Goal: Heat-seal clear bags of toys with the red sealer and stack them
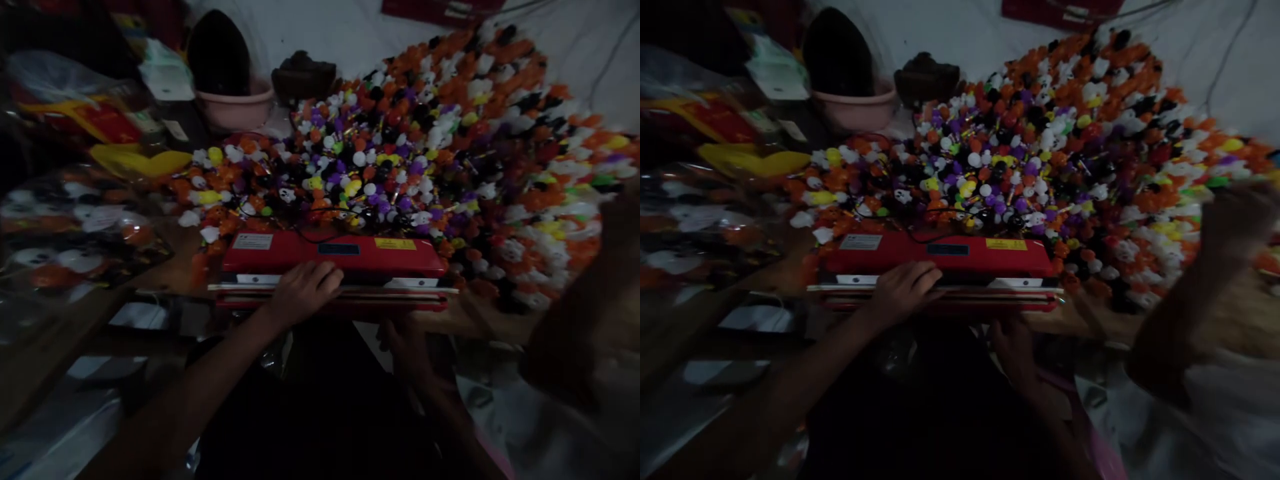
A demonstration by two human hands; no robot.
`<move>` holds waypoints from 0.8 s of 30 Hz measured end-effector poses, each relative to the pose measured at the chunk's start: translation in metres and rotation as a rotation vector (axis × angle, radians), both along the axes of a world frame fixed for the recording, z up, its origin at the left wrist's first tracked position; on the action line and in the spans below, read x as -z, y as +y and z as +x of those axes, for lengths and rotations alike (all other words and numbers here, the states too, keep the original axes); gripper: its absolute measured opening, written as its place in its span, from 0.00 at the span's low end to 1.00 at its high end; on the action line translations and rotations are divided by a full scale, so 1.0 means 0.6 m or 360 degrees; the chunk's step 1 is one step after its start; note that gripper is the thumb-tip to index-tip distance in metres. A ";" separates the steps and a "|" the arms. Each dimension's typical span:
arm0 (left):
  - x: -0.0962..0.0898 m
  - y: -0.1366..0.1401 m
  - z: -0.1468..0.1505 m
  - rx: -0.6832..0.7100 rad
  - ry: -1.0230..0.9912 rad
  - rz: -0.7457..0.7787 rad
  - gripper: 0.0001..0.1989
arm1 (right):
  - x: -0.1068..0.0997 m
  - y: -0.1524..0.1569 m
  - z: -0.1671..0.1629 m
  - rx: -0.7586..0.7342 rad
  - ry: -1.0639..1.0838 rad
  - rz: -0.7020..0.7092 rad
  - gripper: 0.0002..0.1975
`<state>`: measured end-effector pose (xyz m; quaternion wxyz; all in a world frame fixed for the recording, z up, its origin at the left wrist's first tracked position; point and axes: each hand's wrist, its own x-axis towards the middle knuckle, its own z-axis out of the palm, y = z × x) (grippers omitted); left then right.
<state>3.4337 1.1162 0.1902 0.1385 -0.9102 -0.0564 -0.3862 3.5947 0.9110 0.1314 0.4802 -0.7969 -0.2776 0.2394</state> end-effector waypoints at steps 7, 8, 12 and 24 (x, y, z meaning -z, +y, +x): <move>0.010 -0.003 -0.004 0.0027 -0.0102 -0.0023 0.10 | 0.005 0.010 -0.013 0.0097 -0.0044 0.0051 0.21; 0.008 0.000 -0.003 0.0012 -0.0071 -0.0030 0.11 | 0.003 0.010 -0.011 0.0065 -0.0093 0.0013 0.21; -0.008 0.018 0.005 -0.0147 0.0192 -0.0141 0.15 | -0.011 0.010 -0.014 -0.0122 -0.0578 0.0034 0.17; -0.091 0.079 0.053 -0.0258 0.0584 -0.0510 0.20 | -0.110 0.108 -0.082 -0.0123 -0.1184 -0.0658 0.13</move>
